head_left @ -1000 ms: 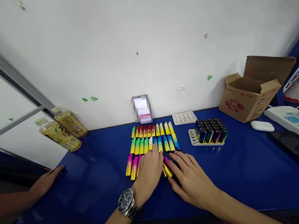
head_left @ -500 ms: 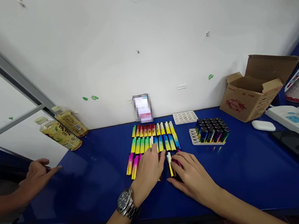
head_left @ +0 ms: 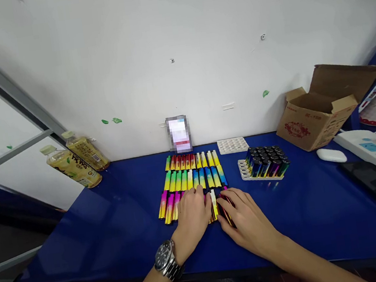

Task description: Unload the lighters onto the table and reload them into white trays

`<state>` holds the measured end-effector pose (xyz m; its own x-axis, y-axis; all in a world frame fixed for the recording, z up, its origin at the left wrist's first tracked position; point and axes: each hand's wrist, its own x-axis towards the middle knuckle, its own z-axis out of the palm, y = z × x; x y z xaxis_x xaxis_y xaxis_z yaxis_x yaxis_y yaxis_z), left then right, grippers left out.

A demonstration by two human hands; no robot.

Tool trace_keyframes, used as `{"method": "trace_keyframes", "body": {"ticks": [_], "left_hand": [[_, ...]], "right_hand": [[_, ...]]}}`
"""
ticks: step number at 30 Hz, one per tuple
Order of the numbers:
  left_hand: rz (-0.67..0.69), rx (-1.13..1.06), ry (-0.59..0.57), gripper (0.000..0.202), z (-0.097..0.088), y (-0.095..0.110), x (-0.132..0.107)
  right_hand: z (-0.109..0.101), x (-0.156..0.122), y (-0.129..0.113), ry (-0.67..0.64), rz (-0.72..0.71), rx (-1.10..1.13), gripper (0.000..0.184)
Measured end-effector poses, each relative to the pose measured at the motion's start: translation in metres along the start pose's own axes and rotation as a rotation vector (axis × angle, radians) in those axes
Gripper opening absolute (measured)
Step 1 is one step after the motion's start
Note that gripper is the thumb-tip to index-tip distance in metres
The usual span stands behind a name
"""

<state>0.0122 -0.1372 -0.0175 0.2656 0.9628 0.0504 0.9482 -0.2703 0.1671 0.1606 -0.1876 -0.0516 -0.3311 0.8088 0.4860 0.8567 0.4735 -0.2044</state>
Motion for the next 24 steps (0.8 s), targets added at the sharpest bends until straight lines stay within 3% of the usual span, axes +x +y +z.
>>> {"method": "trace_keyframes", "body": {"ticks": [4,7,10,15,24], "left_hand": [[0.095,0.060,0.146,0.034,0.009,-0.006,-0.003],[0.271,0.046,0.241,0.040,0.012,-0.016,-0.014],[0.439,0.052,0.184,0.054,0.012,-0.026,-0.029],[0.489,0.097,0.099,0.061,0.018,-0.037,-0.034],[0.489,0.199,0.220,0.066,0.032,-0.041,-0.024]], "right_hand": [[-0.001,-0.004,0.002,-0.044,0.004,0.010,0.038],[0.001,-0.008,0.003,-0.069,-0.029,-0.004,0.053],[0.007,-0.009,0.002,-0.098,-0.030,-0.038,0.065],[0.020,0.000,0.001,-0.120,-0.001,-0.127,0.072],[0.029,0.010,0.005,-0.222,0.068,-0.078,0.087]]}}
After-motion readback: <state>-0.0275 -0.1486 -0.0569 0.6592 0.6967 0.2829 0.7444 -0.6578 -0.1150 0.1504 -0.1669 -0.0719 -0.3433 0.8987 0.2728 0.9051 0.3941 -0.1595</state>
